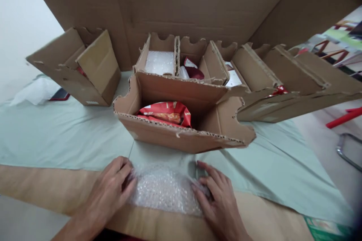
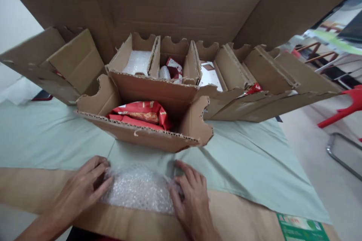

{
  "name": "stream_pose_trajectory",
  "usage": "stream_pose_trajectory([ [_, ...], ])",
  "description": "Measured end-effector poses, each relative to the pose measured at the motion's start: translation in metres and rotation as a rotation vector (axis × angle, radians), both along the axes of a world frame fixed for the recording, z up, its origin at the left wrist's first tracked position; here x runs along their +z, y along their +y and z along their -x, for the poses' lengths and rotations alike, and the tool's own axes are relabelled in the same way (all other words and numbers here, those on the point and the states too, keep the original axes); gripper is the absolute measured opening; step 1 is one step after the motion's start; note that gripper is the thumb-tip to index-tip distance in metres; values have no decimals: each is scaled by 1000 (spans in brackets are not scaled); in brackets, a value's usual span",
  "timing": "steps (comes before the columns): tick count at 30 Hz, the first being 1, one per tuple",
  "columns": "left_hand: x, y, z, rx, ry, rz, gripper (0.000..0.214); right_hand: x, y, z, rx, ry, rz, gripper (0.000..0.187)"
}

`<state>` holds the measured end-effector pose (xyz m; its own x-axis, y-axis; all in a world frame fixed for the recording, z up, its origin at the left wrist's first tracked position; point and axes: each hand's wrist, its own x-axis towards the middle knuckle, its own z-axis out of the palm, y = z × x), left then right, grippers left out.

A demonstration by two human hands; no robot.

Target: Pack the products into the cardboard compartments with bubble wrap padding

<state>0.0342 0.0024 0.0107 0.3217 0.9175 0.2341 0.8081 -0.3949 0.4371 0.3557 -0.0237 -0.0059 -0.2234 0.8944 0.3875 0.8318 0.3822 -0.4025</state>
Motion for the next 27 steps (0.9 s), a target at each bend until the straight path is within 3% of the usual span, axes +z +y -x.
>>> stream_pose_trajectory([
  [5,11,4,9,-7,-157,50,2,5,-9,-4,19,305,200,11],
  [11,-9,22,14,82,7,47,36,-13,-3,6,-145,276,233,53],
  [13,-7,21,13,129,66,33,40,-12,-2,11,-156,292,247,57],
  [16,7,7,6,188,58,-28,38,-7,-1,15,-140,249,250,59],
  [19,19,-14,-10,62,-33,-61,32,-5,-1,15,-118,214,224,56],
  [23,13,-37,-34,-208,-52,84,32,-2,-9,15,-119,247,229,51],
  [27,5,-41,-41,-222,-8,142,22,18,-20,21,-156,503,481,56],
])
